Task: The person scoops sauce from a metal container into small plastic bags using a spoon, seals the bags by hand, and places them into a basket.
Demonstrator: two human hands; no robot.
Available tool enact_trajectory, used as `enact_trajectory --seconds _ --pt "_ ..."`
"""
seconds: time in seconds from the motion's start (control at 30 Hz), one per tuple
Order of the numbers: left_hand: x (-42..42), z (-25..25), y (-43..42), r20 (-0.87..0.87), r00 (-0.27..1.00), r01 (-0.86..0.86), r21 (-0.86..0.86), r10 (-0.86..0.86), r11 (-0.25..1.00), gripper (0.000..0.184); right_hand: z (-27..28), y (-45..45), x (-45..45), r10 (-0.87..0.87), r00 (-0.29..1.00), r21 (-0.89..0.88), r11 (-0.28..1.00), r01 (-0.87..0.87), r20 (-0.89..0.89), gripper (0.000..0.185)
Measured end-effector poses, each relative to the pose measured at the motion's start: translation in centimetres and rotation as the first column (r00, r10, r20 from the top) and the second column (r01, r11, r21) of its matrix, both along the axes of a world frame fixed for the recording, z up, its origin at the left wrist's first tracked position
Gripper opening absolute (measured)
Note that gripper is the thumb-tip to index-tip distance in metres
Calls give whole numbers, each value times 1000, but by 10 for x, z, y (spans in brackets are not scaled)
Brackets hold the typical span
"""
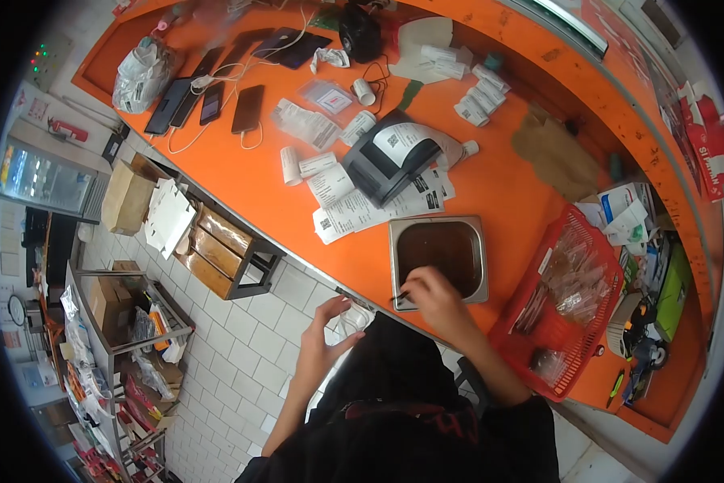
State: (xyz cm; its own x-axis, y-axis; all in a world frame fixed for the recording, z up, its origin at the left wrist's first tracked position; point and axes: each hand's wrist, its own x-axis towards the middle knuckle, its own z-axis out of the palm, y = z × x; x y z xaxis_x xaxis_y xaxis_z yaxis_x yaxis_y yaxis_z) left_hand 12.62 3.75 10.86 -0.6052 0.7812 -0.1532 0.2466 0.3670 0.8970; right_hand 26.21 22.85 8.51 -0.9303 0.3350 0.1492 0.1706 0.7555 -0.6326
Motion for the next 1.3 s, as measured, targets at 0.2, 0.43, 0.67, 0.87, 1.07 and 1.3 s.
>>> enact_trajectory --seconds 0.2,0.43,0.67,0.87,1.07,1.3 --pt "-1 -7 -8 19 1000 13 -34 -12 999 65 18 63 53 -542 825 -451 783 428 -157 4" --pt "3 -5 4 20 999 47 8 -47 999 71 7 58 73 -686 698 -581 660 477 -205 8" --pt "5 -2 8 -29 998 57 10 -56 998 71 -2 29 65 -493 870 -464 767 443 16 10" --pt "-2 6 7 -94 995 49 71 -43 996 73 8 3 55 -337 941 -433 847 308 10 11" --pt "-3 13 0 -85 995 -43 127 54 991 73 17 -1 37 -234 972 -398 892 214 -2 12" --pt "-2 5 -20 -42 987 -153 70 156 986 69 24 5 3 -151 988 -252 958 135 -45 11"
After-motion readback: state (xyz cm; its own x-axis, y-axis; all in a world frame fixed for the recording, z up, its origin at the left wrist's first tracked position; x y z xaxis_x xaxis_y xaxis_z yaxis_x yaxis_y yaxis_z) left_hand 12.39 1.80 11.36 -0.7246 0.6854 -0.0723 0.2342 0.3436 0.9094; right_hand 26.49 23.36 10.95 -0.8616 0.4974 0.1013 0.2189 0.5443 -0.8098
